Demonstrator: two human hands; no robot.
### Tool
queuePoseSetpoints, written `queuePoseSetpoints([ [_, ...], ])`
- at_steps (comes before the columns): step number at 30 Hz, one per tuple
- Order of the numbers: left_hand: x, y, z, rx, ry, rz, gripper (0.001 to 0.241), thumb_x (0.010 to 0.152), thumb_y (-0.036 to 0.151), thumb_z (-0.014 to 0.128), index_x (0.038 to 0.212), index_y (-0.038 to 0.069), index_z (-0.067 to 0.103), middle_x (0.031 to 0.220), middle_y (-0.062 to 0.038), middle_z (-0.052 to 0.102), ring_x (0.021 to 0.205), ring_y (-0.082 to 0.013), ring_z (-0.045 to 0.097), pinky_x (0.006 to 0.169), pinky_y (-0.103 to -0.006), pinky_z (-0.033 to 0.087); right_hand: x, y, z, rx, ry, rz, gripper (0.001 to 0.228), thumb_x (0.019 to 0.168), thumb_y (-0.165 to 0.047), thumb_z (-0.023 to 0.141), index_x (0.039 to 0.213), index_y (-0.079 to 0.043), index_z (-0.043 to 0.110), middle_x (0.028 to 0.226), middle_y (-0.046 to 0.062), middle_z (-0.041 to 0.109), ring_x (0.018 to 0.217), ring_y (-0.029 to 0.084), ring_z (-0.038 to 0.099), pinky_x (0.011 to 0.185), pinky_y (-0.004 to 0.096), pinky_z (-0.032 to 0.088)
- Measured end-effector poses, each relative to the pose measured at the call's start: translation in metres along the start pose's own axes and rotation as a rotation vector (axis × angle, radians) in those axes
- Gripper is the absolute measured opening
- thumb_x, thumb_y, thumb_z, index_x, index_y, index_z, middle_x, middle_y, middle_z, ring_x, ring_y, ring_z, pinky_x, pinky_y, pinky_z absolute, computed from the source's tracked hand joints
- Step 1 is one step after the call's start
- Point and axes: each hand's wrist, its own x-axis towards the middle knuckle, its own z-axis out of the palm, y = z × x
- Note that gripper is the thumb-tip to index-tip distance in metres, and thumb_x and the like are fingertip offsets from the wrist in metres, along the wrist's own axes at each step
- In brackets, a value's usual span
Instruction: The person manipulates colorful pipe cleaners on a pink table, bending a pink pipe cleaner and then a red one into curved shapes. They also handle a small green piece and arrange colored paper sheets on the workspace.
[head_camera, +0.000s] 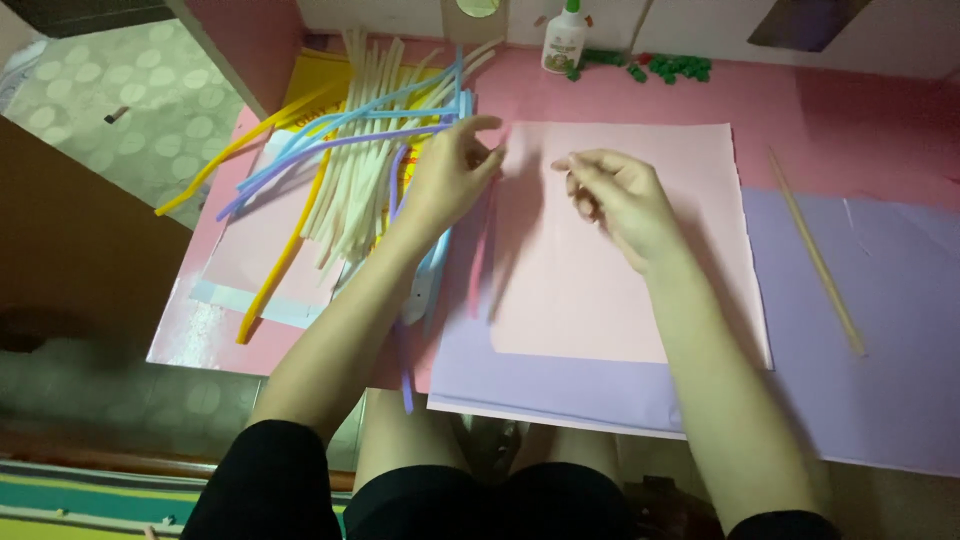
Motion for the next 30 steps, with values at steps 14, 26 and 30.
queuePoseSetpoints([
  [14,0.007,-0.036,0.002,0.484,-0.08,-0.048,0.026,0.079,0.021,0.057,0.104,0.019,0.057,0.062,-0.003,0.062,0.071,-0.0284,0.063,0.067,-0.0438,0.049,0.003,-0.003,-0.015,0.021,0.107,-0.048,0.016,0.088,-0.018,0.059,0.096,-0.005,0.06,0.069,0.003,0.052,0.051,0.005,0.045,0.044,0.014,0.037],
  [26,0.001,-0.003,-0.008,0.576,0.016,0.001,0.024,0.078,0.008,0.058,0.101,0.012,0.062,0.096,-0.01,0.055,0.089,-0.0349,0.058,0.07,-0.0482,0.051,0.005,-0.004,-0.026,-0.14,0.219,-0.222,0.014,0.088,-0.017,0.058,0.098,-0.006,0.058,0.07,0.003,0.054,0.052,0.004,0.048,0.044,0.014,0.038],
  [30,0.002,-0.013,0.002,0.541,0.039,0.197,0.029,0.075,0.005,0.051,0.101,0.009,0.062,0.099,-0.009,0.057,0.088,-0.0337,0.051,0.058,-0.0459,0.045,-0.005,-0.036,-0.044,-0.152,0.505,-0.251,0.014,0.087,-0.021,0.062,0.098,-0.014,0.057,0.073,-0.001,0.059,0.055,0.002,0.048,0.049,0.014,0.038],
])
